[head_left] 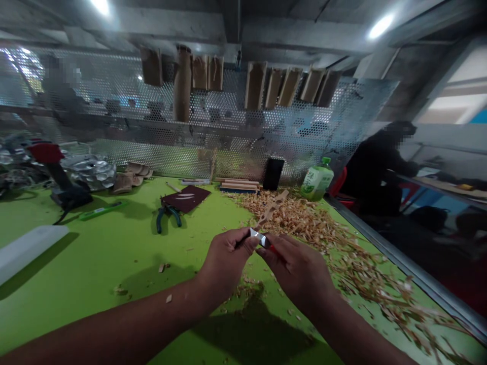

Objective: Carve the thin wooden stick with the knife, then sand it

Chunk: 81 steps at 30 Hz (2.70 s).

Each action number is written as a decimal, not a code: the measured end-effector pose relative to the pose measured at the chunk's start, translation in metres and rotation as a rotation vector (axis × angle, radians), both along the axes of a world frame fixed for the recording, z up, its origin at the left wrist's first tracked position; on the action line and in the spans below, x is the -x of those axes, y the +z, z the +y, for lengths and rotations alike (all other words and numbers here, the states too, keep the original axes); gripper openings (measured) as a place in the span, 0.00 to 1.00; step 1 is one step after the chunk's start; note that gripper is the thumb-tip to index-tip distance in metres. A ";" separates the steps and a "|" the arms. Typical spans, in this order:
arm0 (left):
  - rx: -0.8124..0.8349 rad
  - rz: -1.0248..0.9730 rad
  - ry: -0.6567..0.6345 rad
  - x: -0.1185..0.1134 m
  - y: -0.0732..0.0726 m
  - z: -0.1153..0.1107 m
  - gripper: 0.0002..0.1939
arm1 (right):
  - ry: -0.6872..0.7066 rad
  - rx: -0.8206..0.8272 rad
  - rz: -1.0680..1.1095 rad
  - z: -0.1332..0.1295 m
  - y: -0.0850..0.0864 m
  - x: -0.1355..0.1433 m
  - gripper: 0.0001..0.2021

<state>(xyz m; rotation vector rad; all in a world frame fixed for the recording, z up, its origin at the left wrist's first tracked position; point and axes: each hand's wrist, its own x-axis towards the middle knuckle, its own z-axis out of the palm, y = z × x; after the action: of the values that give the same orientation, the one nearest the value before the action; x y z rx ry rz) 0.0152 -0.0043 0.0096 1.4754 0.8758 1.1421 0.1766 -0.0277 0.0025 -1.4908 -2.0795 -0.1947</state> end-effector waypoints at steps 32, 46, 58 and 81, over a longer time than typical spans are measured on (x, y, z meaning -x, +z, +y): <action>0.198 -0.157 -0.050 -0.001 -0.003 0.002 0.11 | 0.027 -0.043 0.012 -0.002 0.000 0.001 0.17; 0.277 -0.257 -0.133 -0.001 -0.007 0.000 0.16 | 0.060 0.010 0.074 0.000 0.001 0.000 0.14; 0.283 -0.239 -0.123 0.000 -0.007 0.001 0.15 | 0.041 -0.012 0.050 -0.003 0.003 0.001 0.16; 0.142 -0.084 -0.036 0.000 0.001 -0.001 0.09 | 0.055 0.015 0.048 -0.001 0.002 -0.001 0.16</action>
<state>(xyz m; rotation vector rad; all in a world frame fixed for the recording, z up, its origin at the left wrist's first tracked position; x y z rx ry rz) 0.0148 -0.0050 0.0107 1.3132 0.8516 1.0845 0.1777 -0.0284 0.0048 -1.4312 -2.0852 -0.1212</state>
